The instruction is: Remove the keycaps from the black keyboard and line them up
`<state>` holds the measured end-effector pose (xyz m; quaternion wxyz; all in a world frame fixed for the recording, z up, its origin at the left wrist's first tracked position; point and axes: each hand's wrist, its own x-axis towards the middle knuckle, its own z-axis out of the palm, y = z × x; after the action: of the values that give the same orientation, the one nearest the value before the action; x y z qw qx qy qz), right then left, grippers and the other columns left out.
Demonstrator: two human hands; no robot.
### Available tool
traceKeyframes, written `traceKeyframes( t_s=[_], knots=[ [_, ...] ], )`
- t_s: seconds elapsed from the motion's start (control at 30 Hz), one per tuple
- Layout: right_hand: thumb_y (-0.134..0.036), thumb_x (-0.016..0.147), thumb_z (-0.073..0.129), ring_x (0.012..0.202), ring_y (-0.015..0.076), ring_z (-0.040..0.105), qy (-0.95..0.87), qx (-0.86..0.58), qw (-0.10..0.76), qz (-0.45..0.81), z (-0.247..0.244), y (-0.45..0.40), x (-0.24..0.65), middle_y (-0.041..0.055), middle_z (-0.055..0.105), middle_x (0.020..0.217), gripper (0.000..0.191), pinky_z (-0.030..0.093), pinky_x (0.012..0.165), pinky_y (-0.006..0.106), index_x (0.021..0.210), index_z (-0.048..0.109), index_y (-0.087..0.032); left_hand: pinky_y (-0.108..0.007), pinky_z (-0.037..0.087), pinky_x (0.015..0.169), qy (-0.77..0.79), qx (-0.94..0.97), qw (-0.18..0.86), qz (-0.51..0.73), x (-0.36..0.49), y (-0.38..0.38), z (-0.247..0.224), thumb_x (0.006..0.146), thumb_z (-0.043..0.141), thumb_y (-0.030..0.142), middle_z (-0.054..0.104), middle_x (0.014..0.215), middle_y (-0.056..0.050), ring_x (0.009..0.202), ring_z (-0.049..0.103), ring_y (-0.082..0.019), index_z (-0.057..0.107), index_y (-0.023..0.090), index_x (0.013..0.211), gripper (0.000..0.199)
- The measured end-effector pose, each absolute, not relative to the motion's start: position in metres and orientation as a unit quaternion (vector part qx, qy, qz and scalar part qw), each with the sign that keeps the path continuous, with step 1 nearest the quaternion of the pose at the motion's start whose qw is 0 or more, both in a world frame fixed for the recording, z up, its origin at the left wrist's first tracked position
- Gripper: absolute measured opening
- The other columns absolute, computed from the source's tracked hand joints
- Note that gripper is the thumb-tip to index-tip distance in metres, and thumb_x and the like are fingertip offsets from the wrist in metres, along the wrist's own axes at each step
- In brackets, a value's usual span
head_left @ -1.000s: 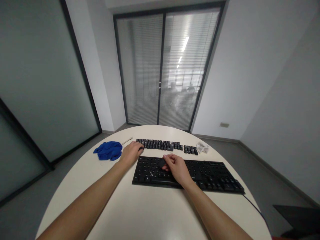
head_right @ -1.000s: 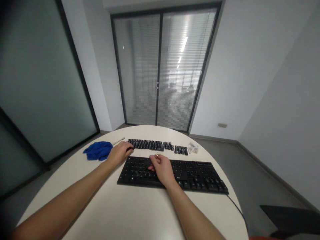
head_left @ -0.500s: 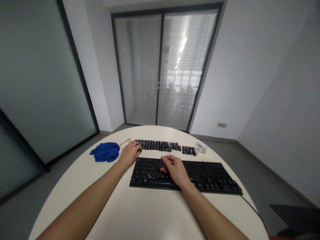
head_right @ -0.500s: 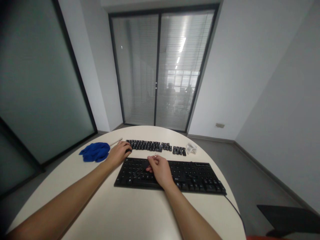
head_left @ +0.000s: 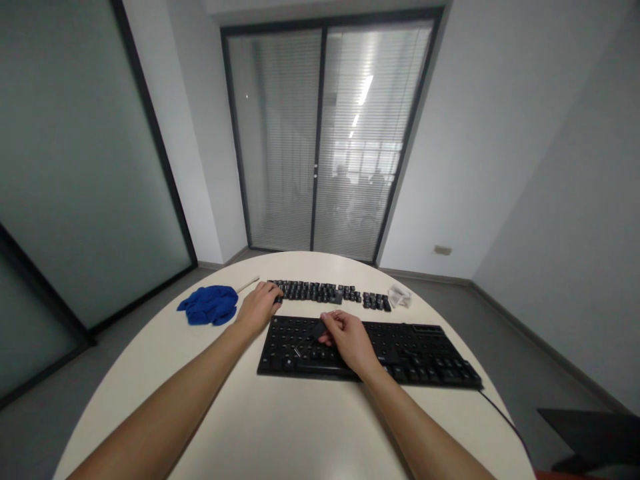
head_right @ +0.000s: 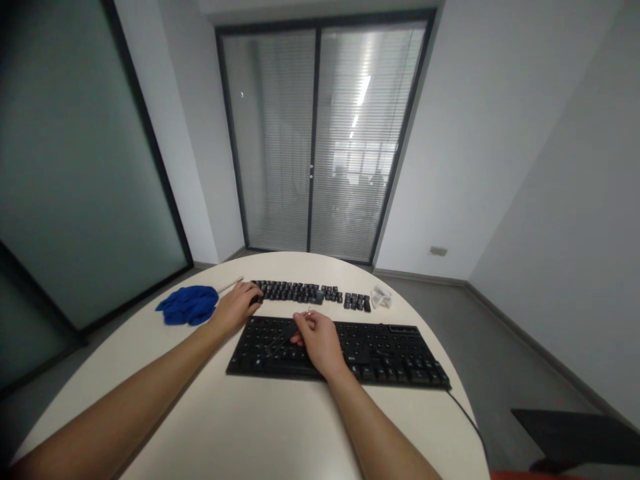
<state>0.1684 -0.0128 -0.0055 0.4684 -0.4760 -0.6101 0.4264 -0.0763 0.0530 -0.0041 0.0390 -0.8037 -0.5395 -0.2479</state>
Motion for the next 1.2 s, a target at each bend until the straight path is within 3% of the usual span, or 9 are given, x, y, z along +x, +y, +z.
traceKeyframes(
  t_s=[0.2,0.33,0.47,0.57,0.73,1.2],
  knots=[
    [-0.062,0.081,0.058,0.06,0.021,0.071,-0.609,-0.474,0.469,0.43,-0.005,-0.013,0.168,0.0033,0.067,0.061,0.047,0.053,0.052,0.025,0.08,0.062,-0.016,-0.039,0.044,0.098,-0.571,-0.763,0.021,-0.302,-0.056,0.035,0.008,0.087,0.051,0.014,0.065,0.112,-0.007,0.113,0.054,-0.025,0.062,0.023,0.106,0.023],
    [-0.064,0.082,0.056,0.06,0.0193,0.071,-0.587,-0.472,0.486,0.443,-0.002,-0.013,0.167,0.0038,0.067,0.069,0.048,0.052,0.051,0.024,0.084,0.061,-0.016,-0.034,0.05,0.088,-0.586,-0.727,-0.053,-0.354,-0.033,0.006,0.005,0.086,0.049,0.011,0.068,0.102,-0.006,0.096,0.063,-0.021,0.059,0.02,0.104,0.022],
    [-0.066,0.087,0.046,0.057,0.0179,0.068,-0.583,-0.474,0.511,0.418,0.002,-0.016,0.17,0.0026,0.066,0.068,0.049,0.051,0.051,0.025,0.089,0.058,-0.018,-0.035,0.05,0.087,-0.531,-0.764,-0.129,-0.344,-0.023,-0.026,-0.002,0.086,0.049,0.013,0.068,0.102,-0.005,0.097,0.063,-0.022,0.059,0.022,0.103,0.021],
    [-0.065,0.091,0.04,0.052,0.0181,0.062,-0.62,-0.49,0.504,0.349,0.009,-0.019,0.175,0.0,0.063,0.057,0.047,0.047,0.051,0.026,0.09,0.057,-0.021,-0.038,0.048,0.091,-0.48,-0.809,-0.125,-0.315,-0.025,-0.039,-0.003,0.087,0.048,0.014,0.066,0.108,-0.006,0.102,0.06,-0.023,0.06,0.023,0.108,0.025],
    [-0.056,0.097,0.036,0.057,0.0197,0.062,-0.665,-0.502,0.487,0.263,0.017,-0.022,0.182,-0.0009,0.061,0.055,0.04,0.044,0.062,0.029,0.089,0.057,-0.022,-0.039,0.046,0.093,-0.444,-0.839,-0.106,-0.297,-0.026,-0.042,-0.001,0.086,0.046,0.01,0.065,0.106,-0.006,0.103,0.056,-0.023,0.06,0.022,0.104,0.025],
    [-0.047,0.099,0.035,0.061,0.0184,0.062,-0.723,-0.496,0.416,0.241,0.017,-0.028,0.178,-0.002,0.058,0.062,0.032,0.042,0.065,0.028,0.087,0.052,-0.023,-0.042,0.044,0.096,-0.407,-0.86,-0.096,-0.292,-0.029,-0.04,-0.004,0.08,0.047,0.004,0.062,0.111,-0.005,0.108,0.053,-0.023,0.061,0.021,0.102,0.031]
  ],
)
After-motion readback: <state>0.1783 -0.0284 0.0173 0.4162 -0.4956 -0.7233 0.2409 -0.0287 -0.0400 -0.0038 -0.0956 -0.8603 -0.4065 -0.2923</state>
